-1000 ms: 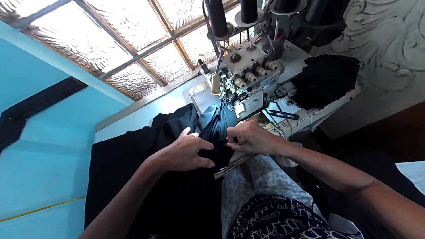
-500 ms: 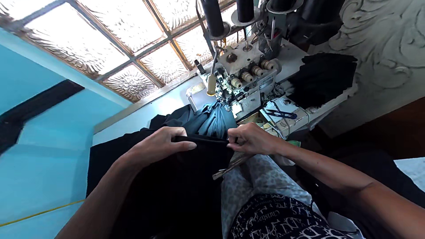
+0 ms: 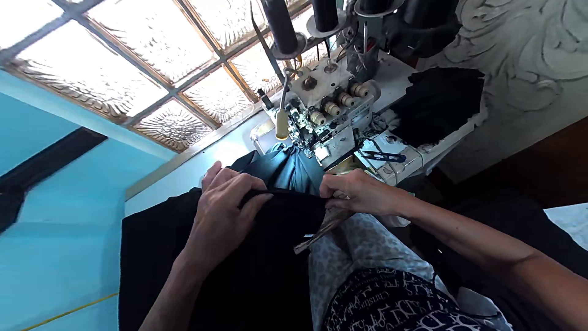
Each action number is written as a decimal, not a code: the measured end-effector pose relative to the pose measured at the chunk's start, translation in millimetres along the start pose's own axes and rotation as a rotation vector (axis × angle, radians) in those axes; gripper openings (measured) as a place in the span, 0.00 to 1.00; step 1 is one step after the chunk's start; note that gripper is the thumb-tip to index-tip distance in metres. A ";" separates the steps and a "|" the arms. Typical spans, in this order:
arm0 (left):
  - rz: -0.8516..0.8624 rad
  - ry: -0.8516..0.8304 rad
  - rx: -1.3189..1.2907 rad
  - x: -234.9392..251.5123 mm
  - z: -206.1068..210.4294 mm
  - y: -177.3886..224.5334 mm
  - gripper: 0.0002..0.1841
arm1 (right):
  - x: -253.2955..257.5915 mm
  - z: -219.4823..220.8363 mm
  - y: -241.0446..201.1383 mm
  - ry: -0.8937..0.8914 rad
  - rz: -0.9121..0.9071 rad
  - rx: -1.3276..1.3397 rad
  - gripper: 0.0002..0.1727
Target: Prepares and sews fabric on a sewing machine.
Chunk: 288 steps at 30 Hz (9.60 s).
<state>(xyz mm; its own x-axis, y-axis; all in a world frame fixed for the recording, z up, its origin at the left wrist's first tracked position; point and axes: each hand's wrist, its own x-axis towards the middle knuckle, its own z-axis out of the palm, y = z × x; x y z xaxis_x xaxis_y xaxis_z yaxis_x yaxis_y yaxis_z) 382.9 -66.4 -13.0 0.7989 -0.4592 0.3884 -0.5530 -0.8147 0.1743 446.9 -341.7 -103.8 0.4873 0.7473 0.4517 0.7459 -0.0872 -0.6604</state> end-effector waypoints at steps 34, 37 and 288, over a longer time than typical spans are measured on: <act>-0.111 0.198 -0.165 7.4 103.0 88.0 0.09 | 21.8 78.1 81.2 0.834 -0.014 -0.128 0.04; -0.220 0.248 -0.251 0.4 122.1 97.8 0.08 | 17.2 80.6 82.4 0.850 0.019 -0.102 0.03; -0.148 -0.007 -0.184 -35.2 -27.9 -42.5 0.15 | 24.7 -2.7 24.6 -0.068 -0.168 0.027 0.10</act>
<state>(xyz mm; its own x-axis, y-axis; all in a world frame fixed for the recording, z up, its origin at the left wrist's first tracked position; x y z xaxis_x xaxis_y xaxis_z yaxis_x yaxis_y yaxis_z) 371.7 -5.7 -8.8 0.8759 -0.3425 0.3398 -0.4629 -0.7953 0.3915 478.5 -327.2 -107.3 0.3243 0.7930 0.5157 0.8012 0.0596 -0.5955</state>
